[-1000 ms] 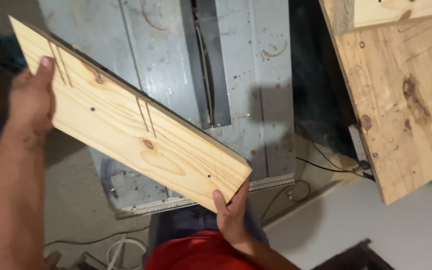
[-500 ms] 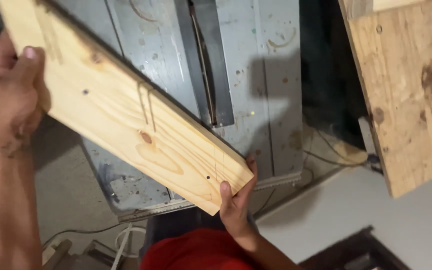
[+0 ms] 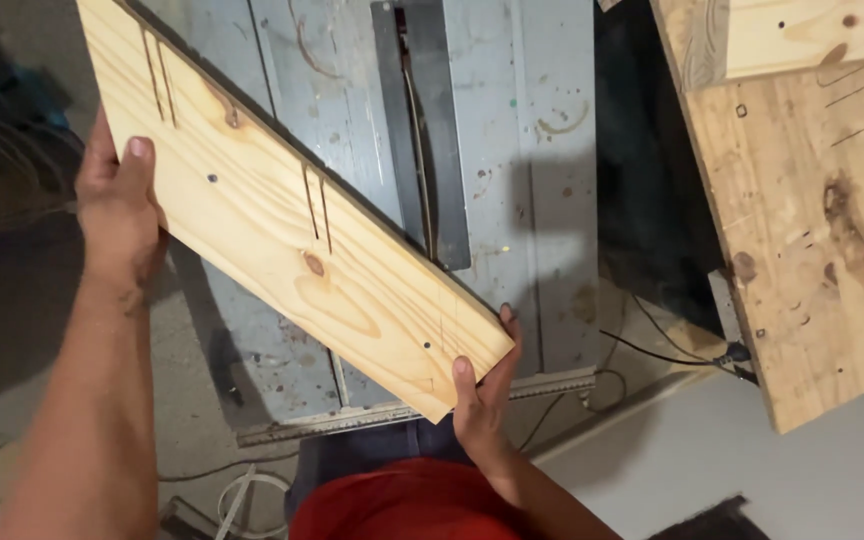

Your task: Inspecting and positioning a slotted wood plank on a table saw surface

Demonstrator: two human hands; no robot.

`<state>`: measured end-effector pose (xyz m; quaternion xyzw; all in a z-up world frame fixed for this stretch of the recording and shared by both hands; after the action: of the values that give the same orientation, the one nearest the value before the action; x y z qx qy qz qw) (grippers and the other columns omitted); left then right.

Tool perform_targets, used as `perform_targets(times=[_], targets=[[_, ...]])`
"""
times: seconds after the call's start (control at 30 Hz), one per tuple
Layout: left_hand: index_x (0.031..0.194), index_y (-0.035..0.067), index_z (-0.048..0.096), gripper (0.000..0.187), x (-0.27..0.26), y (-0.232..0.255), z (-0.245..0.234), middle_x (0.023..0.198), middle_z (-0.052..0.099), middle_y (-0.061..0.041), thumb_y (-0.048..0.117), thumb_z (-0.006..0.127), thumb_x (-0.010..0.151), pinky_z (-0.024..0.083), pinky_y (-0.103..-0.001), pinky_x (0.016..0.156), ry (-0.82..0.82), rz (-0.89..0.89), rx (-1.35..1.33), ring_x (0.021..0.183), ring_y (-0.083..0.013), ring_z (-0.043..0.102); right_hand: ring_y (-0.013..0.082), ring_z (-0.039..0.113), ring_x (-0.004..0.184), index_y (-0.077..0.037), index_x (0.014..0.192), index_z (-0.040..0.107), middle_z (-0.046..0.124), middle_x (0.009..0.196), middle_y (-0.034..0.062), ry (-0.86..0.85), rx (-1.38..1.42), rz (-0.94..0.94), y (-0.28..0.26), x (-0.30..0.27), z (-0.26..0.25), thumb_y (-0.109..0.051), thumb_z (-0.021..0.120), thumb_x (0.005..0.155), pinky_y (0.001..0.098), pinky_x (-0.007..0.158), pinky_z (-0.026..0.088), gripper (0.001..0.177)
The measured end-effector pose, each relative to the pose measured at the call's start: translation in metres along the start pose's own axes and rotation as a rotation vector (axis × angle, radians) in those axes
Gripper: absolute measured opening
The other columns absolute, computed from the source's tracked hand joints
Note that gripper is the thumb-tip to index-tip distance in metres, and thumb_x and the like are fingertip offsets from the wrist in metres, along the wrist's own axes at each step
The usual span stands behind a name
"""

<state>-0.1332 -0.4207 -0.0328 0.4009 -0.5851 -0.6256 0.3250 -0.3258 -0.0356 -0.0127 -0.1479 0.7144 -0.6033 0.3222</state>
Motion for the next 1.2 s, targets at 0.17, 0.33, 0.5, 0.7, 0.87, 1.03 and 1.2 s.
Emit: perform_targets(times=[0.17,0.33,0.5,0.7,0.87,1.03,1.2], targets=[[0.162,0.011,0.036,0.057,-0.007,-0.003,0.001,0.158,0.049,-0.005,0.029,0.054,0.111,0.046,-0.038,0.12,0.037,-0.047,-0.077,0.144,-0.0215,0.05,0.0292,0.044,0.14,-0.005,0.157,0.011,0.03,0.153,0.0167,-0.062,0.01,0.052,-0.002,-0.002,-0.001,-0.04,0.054,0.101,0.0444,0.11,0.048,0.079],[0.162,0.01,0.036,0.06,-0.007,0.004,0.007,0.159,0.05,-0.009,0.035,0.057,0.112,0.049,-0.044,0.123,0.023,0.047,-0.156,0.146,-0.0264,0.052,0.0259,0.041,0.143,-0.003,0.157,0.01,0.028,0.161,0.0133,0.03,-0.059,0.057,0.021,-0.005,-0.006,-0.04,0.054,0.099,0.0423,0.112,0.043,0.081],[0.162,0.007,0.037,0.049,-0.008,0.01,0.011,0.161,0.048,-0.011,0.025,0.053,0.118,0.046,-0.046,0.128,-0.012,0.147,-0.148,0.149,-0.0288,0.048,0.0286,0.044,0.14,-0.001,0.154,0.017,0.033,0.156,0.0187,0.088,-0.105,0.003,0.018,-0.001,-0.001,-0.042,0.053,0.101,0.0425,0.111,0.045,0.076],[0.162,0.008,0.04,0.05,-0.009,0.007,0.012,0.161,0.049,-0.014,0.029,0.055,0.119,0.046,-0.052,0.133,-0.076,0.202,-0.224,0.153,-0.0347,0.048,0.0265,0.043,0.14,-0.001,0.152,0.022,0.034,0.156,0.0144,0.175,-0.035,-0.03,0.024,-0.002,0.001,-0.048,0.055,0.101,0.0422,0.112,0.045,0.077],[0.162,0.008,0.036,0.045,-0.005,-0.004,0.004,0.164,0.042,-0.016,0.023,0.052,0.122,0.04,-0.056,0.136,-0.078,0.248,-0.204,0.157,-0.0369,0.041,0.0282,0.045,0.138,-0.002,0.152,0.023,0.036,0.155,0.0171,0.178,-0.117,0.02,0.024,-0.002,0.001,-0.046,0.052,0.1,0.0419,0.108,0.048,0.073],[0.157,0.006,0.045,0.051,0.0,-0.014,-0.002,0.156,0.053,-0.012,0.025,0.063,0.114,0.046,-0.044,0.131,0.031,0.176,-0.242,0.147,-0.0269,0.052,0.0283,0.044,0.138,0.001,0.148,0.026,0.039,0.151,0.018,0.187,-0.142,-0.065,0.023,-0.001,0.0,-0.042,0.052,0.102,0.042,0.112,0.044,0.068],[0.16,0.005,0.04,0.048,0.002,-0.007,0.003,0.16,0.049,-0.013,0.023,0.056,0.118,0.042,-0.048,0.133,-0.031,0.234,-0.218,0.151,-0.0298,0.047,0.0281,0.043,0.139,0.002,0.149,0.026,0.038,0.152,0.0179,0.192,-0.129,-0.064,0.026,0.001,0.0,-0.042,0.053,0.101,0.0421,0.112,0.044,0.071]])
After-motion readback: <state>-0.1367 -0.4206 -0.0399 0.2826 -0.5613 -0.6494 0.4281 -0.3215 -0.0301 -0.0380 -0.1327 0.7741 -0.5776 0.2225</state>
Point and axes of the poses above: each hand's wrist, its own x-axis towards the middle knuckle, its own z-axis out of the palm, y = z × x, the point moved 5 cm from there along x, towards the middle knuckle
